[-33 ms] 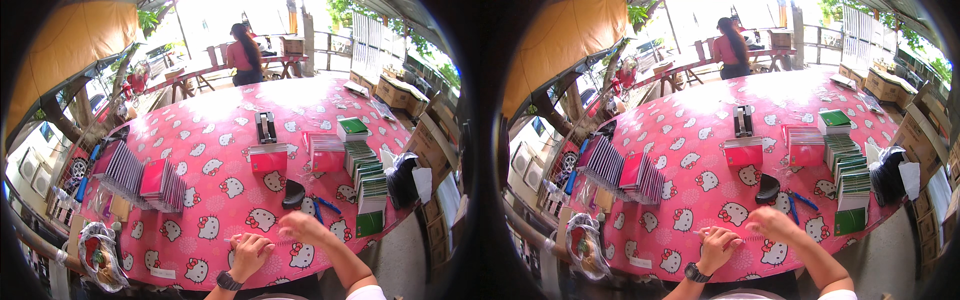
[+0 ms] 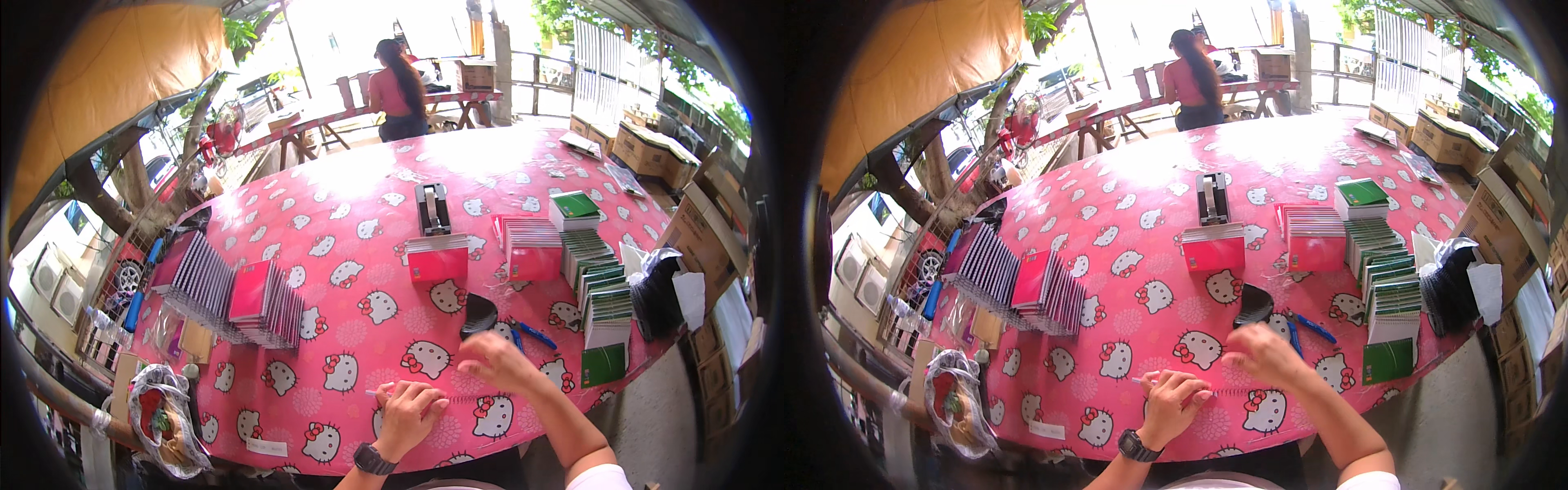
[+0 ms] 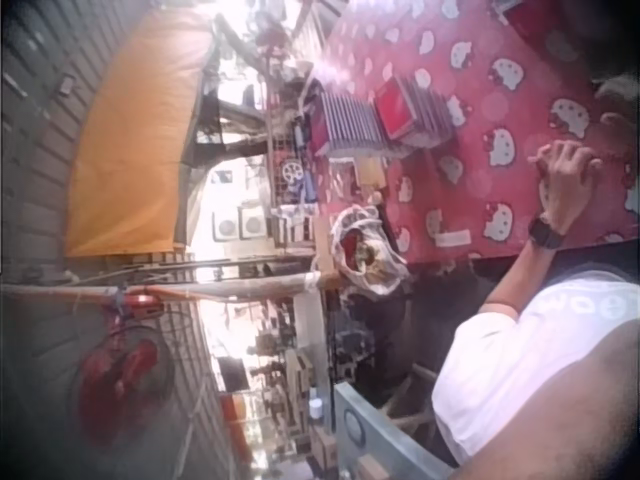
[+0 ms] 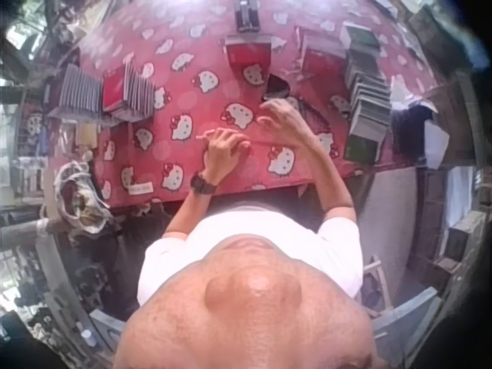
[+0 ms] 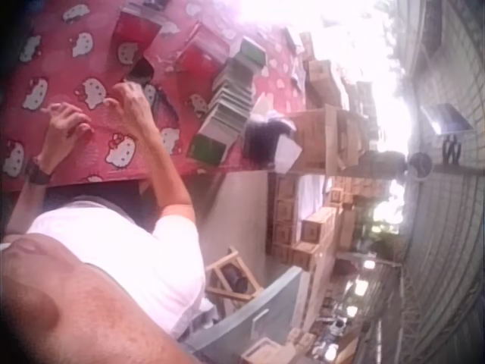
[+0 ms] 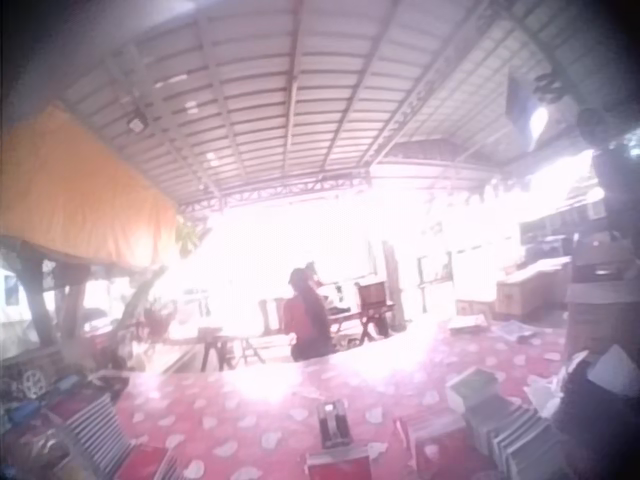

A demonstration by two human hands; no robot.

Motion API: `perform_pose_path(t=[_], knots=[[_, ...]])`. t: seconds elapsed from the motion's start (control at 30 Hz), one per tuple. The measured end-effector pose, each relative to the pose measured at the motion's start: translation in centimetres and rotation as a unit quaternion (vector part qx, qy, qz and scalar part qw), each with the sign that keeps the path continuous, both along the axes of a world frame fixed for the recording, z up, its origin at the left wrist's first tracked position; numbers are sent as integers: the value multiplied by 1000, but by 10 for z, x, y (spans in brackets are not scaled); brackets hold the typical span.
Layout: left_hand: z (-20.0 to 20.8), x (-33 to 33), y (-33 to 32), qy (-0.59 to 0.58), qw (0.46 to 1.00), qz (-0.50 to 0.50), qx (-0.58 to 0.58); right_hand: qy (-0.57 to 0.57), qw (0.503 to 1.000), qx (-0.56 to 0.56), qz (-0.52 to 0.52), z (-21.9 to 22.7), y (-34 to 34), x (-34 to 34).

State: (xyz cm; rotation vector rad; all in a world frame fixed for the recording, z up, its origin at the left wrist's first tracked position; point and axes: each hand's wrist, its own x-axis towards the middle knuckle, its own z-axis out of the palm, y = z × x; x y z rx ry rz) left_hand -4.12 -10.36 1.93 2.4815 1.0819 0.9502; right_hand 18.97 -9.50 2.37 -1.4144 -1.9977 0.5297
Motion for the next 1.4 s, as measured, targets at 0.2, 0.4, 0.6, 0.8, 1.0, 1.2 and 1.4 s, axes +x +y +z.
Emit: perform_pose_path(t=[0.2, 0.4, 0.6, 0.8, 1.0, 1.2, 1.4], knots=[[-12, -8, 4, 56, 997, -44, -3, -199, 973, 14, -112, -39, 40, 27], [2, -8, 5, 18, 998, -62, -19, -221, 969, -19, -113, -31, 63, 34], [-4, -10, 13, 37, 996, -78, -30, -218, 969, -69, -89, -34, 71, 40], [-5, -8, 15, 60, 996, -68, -10, -158, 981, 17, -116, -46, 75, 38], [-5, -24, 14, 27, 999, -3, 30, 241, 949, -164, 121, -19, 34, 27], [-22, -28, 22, -3, 999, -13, 34, 258, 932, -228, 114, -22, -7, 0], [-16, -29, 23, -10, 999, -20, 24, 235, 934, -224, 152, -19, -1, -5]])
